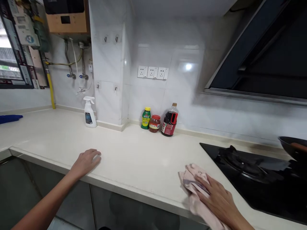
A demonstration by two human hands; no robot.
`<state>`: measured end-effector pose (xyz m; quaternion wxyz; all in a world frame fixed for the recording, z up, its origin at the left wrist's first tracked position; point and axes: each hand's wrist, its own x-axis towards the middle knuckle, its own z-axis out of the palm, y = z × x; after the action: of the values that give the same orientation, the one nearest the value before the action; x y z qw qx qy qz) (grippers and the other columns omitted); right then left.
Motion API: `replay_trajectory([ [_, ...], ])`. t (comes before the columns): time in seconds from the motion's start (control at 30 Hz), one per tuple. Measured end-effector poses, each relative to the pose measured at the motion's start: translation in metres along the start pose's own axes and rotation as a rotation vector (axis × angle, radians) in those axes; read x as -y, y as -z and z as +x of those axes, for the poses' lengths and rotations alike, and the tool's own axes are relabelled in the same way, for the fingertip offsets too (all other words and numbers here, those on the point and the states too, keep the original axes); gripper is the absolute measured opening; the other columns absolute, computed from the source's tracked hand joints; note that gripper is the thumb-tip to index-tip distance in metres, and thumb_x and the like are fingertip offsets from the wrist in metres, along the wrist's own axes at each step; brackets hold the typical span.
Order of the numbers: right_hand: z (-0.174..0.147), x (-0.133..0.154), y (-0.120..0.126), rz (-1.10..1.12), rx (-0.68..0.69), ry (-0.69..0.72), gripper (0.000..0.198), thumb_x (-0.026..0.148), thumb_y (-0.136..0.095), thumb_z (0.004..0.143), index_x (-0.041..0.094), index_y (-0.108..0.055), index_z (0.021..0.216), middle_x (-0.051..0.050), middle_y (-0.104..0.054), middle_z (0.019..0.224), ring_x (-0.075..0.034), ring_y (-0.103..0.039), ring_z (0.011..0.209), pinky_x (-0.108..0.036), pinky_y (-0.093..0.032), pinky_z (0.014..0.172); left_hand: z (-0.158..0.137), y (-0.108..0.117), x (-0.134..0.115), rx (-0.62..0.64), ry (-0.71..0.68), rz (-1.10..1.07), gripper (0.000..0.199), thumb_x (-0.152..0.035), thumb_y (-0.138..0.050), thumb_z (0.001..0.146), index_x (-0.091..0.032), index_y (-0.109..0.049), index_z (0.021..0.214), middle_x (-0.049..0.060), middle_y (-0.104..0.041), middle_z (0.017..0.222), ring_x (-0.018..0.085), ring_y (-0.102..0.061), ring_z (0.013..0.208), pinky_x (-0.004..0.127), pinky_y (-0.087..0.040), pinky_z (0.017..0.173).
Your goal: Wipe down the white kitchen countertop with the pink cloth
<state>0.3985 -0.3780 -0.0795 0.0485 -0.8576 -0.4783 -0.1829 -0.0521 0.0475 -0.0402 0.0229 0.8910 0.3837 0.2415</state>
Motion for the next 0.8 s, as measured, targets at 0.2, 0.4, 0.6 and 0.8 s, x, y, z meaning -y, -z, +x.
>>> replay_trajectory([
  [0.2, 0.079, 0.141, 0.044, 0.093, 0.200, -0.060, 0.054, 0.048, -0.034, 0.099, 0.023, -0.050, 0.145, -0.017, -0.037, 0.154, -0.043, -0.032, 0.140, -0.067, -0.027, 0.107, 0.003, 0.002, -0.004, 0.009, 0.018, 0.023, 0.039, -0.039, -0.042, 0.089, -0.022, -0.069, 0.112, 0.013, -0.063, 0.130, 0.032, -0.055, 0.122, 0.047, -0.040, 0.101],
  [0.4, 0.094, 0.269, 0.053, 0.278, 0.193, 0.282, 0.059, 0.062, -0.038, 0.098, 0.030, -0.044, 0.146, -0.008, -0.031, 0.160, -0.040, -0.020, 0.146, -0.059, -0.020, 0.114, 0.001, 0.007, -0.007, 0.034, 0.058, 0.021, 0.042, -0.045, -0.043, 0.090, -0.023, -0.068, 0.116, 0.012, -0.062, 0.134, 0.031, -0.054, 0.127, 0.047, -0.038, 0.105],
  [0.6, 0.067, 0.262, 0.068, 0.371, 0.161, 0.411, 0.040, 0.040, -0.052, 0.095, 0.036, -0.053, 0.135, -0.001, -0.040, 0.153, -0.028, -0.030, 0.141, -0.049, -0.029, 0.109, 0.004, 0.007, 0.000, 0.056, 0.089, 0.017, 0.047, -0.051, -0.046, 0.089, -0.025, -0.068, 0.122, 0.011, -0.059, 0.141, 0.031, -0.050, 0.133, 0.047, -0.038, 0.108],
  [0.8, 0.019, 0.161, 0.057, 0.328, 0.118, 0.198, 0.039, 0.030, -0.054, 0.089, 0.038, -0.058, 0.127, -0.002, -0.043, 0.150, -0.028, -0.037, 0.137, -0.047, -0.037, 0.102, 0.008, 0.001, 0.010, 0.093, 0.076, 0.022, 0.054, -0.056, -0.044, 0.090, -0.025, -0.067, 0.127, 0.012, -0.057, 0.144, 0.031, -0.048, 0.136, 0.047, -0.038, 0.108],
])
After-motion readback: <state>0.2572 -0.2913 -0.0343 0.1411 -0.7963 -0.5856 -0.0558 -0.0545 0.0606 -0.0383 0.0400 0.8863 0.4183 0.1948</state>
